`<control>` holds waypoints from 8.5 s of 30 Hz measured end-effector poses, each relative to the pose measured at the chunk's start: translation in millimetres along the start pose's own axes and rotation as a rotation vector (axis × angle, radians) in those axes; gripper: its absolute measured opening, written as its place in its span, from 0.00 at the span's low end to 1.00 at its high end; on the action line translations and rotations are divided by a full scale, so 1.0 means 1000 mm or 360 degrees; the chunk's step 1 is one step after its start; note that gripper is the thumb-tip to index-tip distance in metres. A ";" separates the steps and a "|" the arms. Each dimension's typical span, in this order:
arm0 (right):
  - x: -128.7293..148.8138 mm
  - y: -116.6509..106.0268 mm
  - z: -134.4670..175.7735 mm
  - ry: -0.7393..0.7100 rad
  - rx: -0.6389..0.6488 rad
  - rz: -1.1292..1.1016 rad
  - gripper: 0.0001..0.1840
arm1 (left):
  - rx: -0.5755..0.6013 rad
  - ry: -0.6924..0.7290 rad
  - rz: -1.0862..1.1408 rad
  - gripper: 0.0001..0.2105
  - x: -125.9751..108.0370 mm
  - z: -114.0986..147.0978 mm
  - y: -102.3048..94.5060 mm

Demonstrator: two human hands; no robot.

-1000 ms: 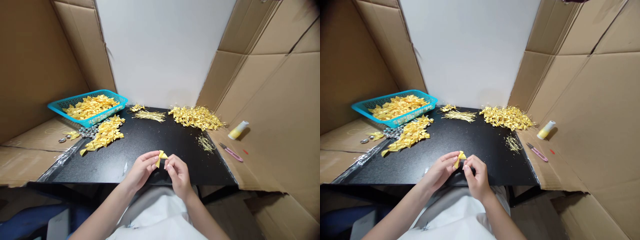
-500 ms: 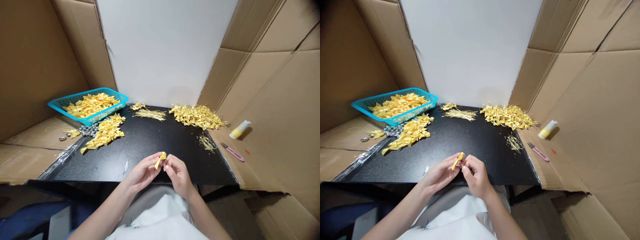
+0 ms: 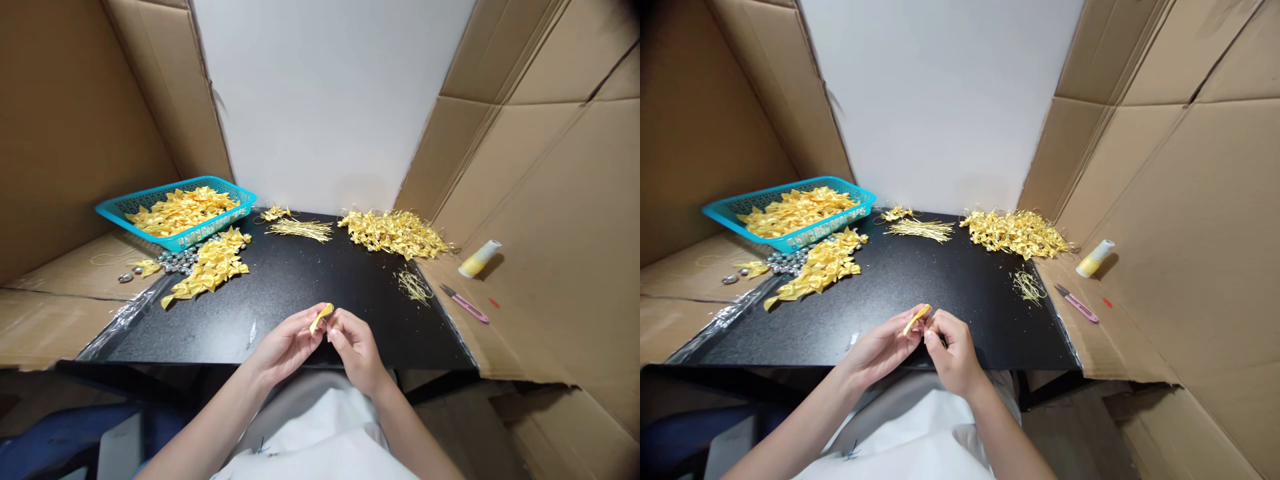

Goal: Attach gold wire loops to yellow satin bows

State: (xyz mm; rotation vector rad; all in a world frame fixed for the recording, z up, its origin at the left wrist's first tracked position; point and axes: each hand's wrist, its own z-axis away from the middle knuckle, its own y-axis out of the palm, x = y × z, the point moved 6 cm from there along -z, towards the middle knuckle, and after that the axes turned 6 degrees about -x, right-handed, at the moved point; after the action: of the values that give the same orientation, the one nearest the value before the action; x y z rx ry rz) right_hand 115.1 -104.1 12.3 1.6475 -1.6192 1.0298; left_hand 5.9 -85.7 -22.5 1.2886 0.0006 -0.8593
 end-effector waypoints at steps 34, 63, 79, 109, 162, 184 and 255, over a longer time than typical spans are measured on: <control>-0.001 0.000 0.000 0.0036 0.0024 0.0022 0.15 | -0.0007 0.0031 -0.0096 0.08 -0.002 0.001 0.004; 0.004 0.005 0.000 -0.0041 0.0191 0.0190 0.14 | -0.0090 -0.0004 -0.0220 0.07 -0.005 0.003 -0.002; 0.003 0.002 -0.002 0.0034 0.0098 0.0194 0.14 | -0.0029 0.0109 -0.0258 0.10 -0.005 0.003 0.001; 0.003 0.004 -0.001 0.0072 0.0184 0.0209 0.14 | -0.0133 -0.0006 0.0048 0.12 -0.006 0.005 -0.003; -0.006 -0.014 -0.001 0.0137 -0.0424 0.0357 0.05 | -0.0277 0.0494 -0.0625 0.14 -0.009 0.006 -0.001; 0.000 -0.019 0.004 0.0036 -0.0601 0.0521 0.08 | -0.0226 0.0726 -0.1130 0.10 -0.009 0.007 0.008; -0.035 -0.021 0.000 0.0699 -0.0250 -0.0176 0.12 | -0.0977 0.1079 -0.4079 0.10 -0.237 -0.055 -0.023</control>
State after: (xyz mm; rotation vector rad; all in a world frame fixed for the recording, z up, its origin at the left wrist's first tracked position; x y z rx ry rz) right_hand 137.7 -84.6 -15.4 1.2815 -1.2687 1.0861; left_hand -147.5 91.1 48.2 0.1924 2.6355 -1.9793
